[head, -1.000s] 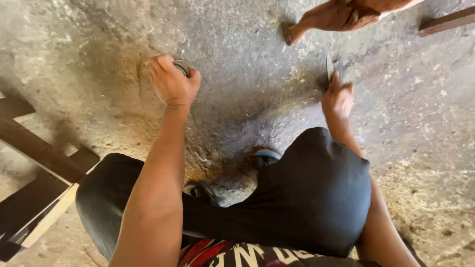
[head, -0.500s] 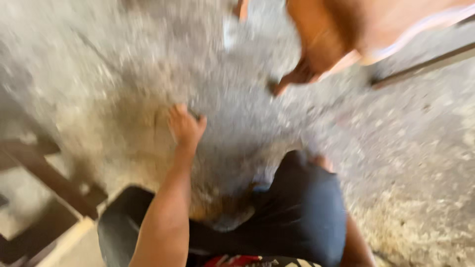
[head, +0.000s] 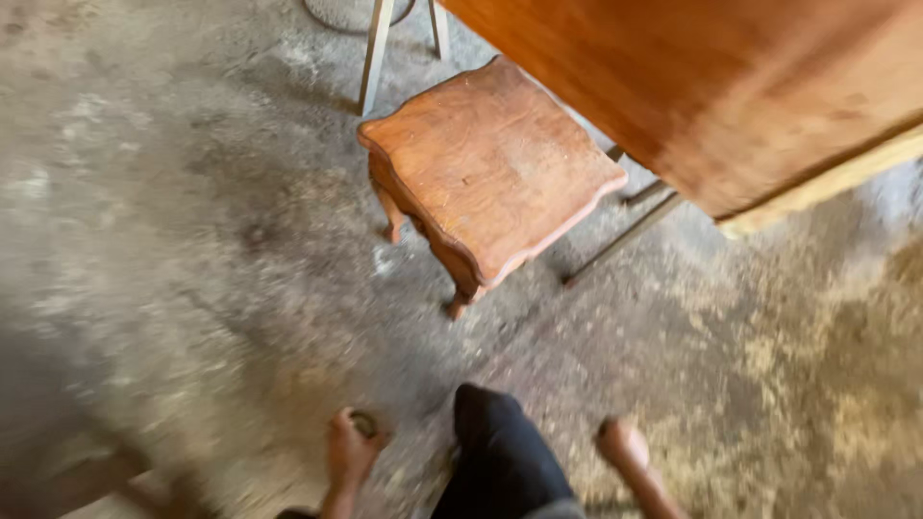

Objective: The person sits on the floor holding a can of wood stain and uses a small knife-like tool to spread stain onto the raw wood edges and frame of a wooden cabinet, working along the rails and inner dividers.

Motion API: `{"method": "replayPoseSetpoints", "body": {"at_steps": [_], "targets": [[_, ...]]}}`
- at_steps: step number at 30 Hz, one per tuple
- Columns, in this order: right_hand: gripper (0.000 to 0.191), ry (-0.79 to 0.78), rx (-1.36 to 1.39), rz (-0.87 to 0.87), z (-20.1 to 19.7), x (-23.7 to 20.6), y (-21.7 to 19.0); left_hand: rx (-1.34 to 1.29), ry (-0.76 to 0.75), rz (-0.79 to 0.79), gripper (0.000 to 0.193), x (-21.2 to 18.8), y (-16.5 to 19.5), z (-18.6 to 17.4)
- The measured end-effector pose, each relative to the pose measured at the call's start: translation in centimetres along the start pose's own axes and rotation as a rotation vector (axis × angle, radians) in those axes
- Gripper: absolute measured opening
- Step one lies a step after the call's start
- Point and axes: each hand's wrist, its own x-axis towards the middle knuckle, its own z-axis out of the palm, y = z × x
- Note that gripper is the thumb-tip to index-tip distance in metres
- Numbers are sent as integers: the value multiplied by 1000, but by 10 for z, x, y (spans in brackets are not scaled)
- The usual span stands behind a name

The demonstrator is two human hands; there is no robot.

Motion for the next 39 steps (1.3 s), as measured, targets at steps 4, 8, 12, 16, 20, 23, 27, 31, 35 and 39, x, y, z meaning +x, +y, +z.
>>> {"method": "replayPoseSetpoints", "body": {"at_steps": [4, 8, 12, 16, 20, 23, 27, 31, 35, 39], "targets": [[36, 144, 293, 12, -49, -34, 36, -264, 131, -36, 82, -71, 22, -51], [39, 83, 218, 57, -93, -82, 72, -284, 191, 22, 79, -136, 51, -129], [35, 71, 271, 26, -112, -141, 90, -273, 155, 63, 77, -184, 83, -213], [33, 147, 363, -66, -127, -181, 90, -291, 132, 99, 76, -208, 125, -269], [31, 239, 507, -221, -155, -198, 60, -318, 108, 175, 74, -203, 180, -301], [30, 215, 694, -312, -187, -206, 17, -331, 40, 147, 76, -189, 233, -324], [44, 0, 1025, -459, -244, -204, -54, -349, -51, 214, 76, -151, 311, -346], [55, -591, 1391, -559, -309, -206, -96, -267, -66, 469, 79, -123, 387, -366], [67, -988, 1758, -619, -366, -221, -115, -306, -103, 580, 83, -107, 441, -385], [67, -982, 1902, -575, -407, -231, -116, -404, -155, 720, 83, -86, 459, -395]]}}
